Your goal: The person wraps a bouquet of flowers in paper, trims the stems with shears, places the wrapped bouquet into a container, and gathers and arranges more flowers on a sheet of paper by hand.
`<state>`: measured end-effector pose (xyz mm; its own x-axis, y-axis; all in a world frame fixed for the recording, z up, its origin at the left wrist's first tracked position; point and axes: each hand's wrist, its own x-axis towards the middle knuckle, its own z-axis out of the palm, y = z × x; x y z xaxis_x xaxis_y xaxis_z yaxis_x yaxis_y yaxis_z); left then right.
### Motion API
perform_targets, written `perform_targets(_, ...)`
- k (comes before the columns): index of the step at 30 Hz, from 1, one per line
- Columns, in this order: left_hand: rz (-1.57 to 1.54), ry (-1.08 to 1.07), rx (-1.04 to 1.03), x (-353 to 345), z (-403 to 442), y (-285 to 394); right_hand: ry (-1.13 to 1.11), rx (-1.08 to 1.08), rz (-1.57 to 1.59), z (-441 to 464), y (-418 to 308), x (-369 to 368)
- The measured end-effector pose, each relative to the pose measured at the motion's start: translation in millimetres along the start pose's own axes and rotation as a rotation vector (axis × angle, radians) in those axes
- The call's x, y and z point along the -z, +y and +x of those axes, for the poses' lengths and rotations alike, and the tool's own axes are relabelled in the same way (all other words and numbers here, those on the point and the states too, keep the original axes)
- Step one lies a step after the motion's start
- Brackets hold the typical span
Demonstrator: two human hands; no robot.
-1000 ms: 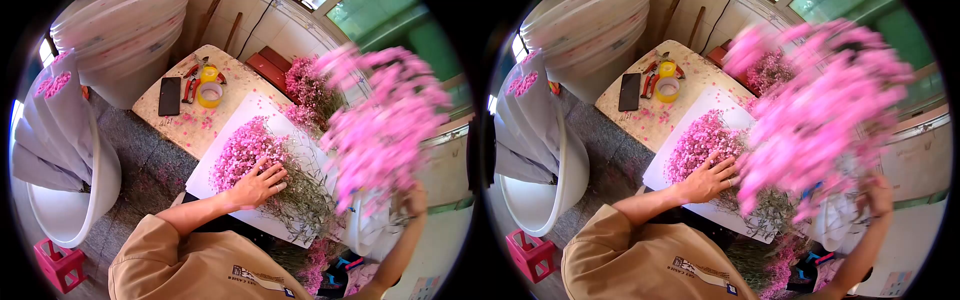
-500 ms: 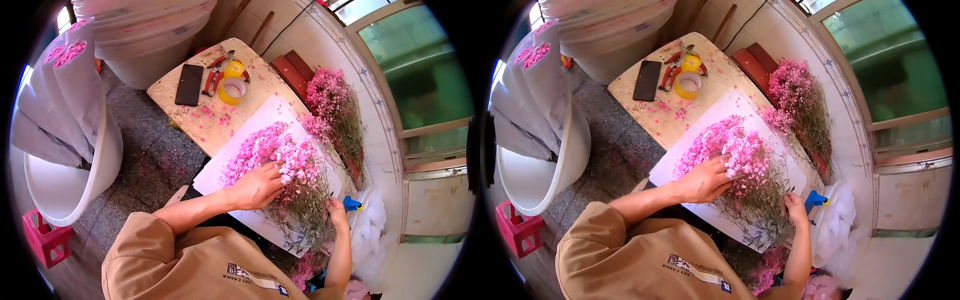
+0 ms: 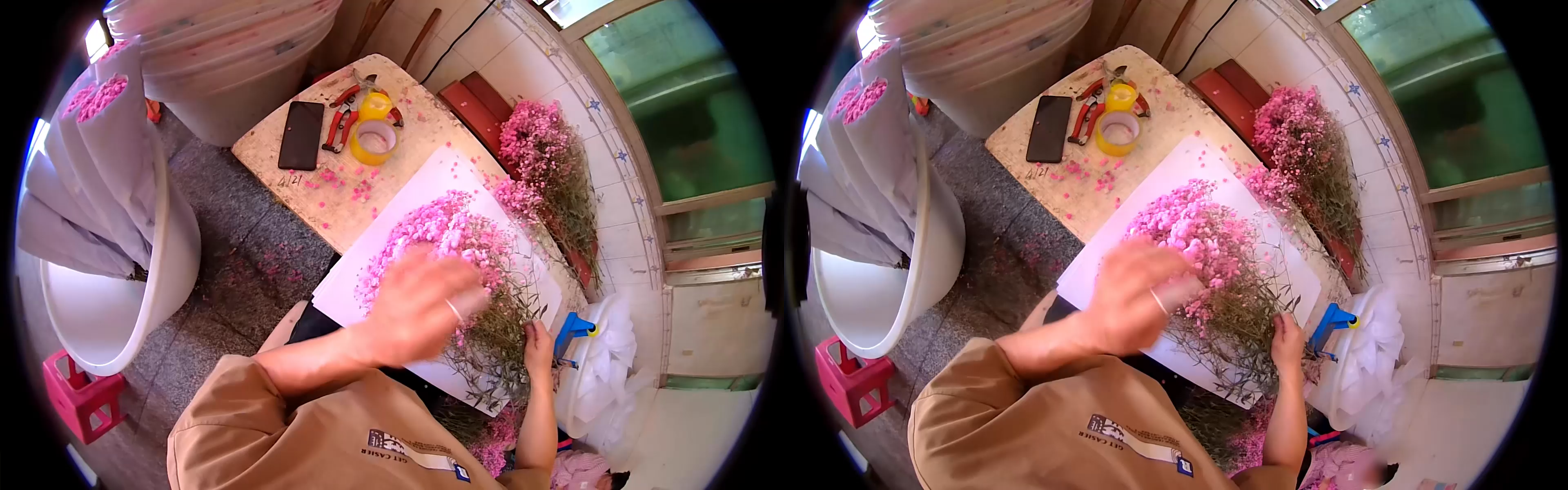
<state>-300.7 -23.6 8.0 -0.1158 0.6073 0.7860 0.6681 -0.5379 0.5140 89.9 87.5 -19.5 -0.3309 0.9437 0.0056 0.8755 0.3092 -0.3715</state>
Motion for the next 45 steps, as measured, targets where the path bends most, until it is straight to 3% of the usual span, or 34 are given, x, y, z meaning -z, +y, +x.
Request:
perform_targets(1,-0.123,-0.070,-0.076,-3,4,12,-0.006,0.007,-0.003,-1,-1,-1)
perform_targets(5,-0.188,-0.229,-0.056,-56,9,13,0.047,0.063,-0.038,-3,-13,2)
perform_targets(7,0.113,-0.370,0.031,-92,0,-17,0.080,0.041,-0.073,-4,-10,1)
perform_targets(9,0.118,-0.379,0.061,-118,-15,-45,0.073,0.038,-0.112,-4,8,-6)
perform_targets(13,0.080,-0.410,0.086,-118,-32,-58,-0.092,-0.098,0.063,2,26,-3)
perform_targets(15,0.078,-0.396,0.106,-114,-33,-57,-0.191,-0.364,0.533,-4,24,13)
perform_targets(16,0.071,-0.378,0.122,-111,-33,-56,-0.175,-0.353,0.620,-13,39,16)
perform_targets(19,0.082,-0.392,0.123,-110,-31,-55,-0.160,-0.395,0.601,-48,47,32)
perform_targets(21,0.078,-0.397,0.120,-109,-30,-55,-0.161,-0.533,0.744,-66,42,48)
perform_targets(23,0.073,-0.403,0.106,-110,-30,-55,0.113,-0.178,0.385,-82,71,53)
perform_targets(24,0.064,-0.418,0.092,-109,-30,-54,0.242,-0.062,0.221,-77,38,56)
perform_targets(25,0.083,-0.416,0.090,-107,-29,-51,0.255,-0.080,0.226,-67,20,58)
perform_targets(27,0.095,-0.407,0.090,-104,-28,-49,0.358,0.132,-0.234,-58,4,60)
perform_targets(30,0.128,-0.417,0.075,-108,-30,-50,0.216,-0.050,-0.233,-51,47,8)
perform_targets(31,0.128,-0.419,0.068,-109,-31,-51,0.244,0.082,-0.170,-52,68,-18)
perform_targets(35,0.148,-0.420,0.067,-108,-32,-55,0.311,0.057,-0.239,-55,73,-41)
perform_targets(39,0.171,-0.430,0.062,-110,-31,-53,0.456,-0.002,-0.442,-50,-4,3)
perform_targets(41,0.208,-0.413,0.090,-108,-31,-49,0.393,0.040,-0.279,-42,-57,15)
perform_targets(45,0.182,-0.432,0.135,-101,-26,-46,-0.013,0.318,-0.292,-17,-141,-26)
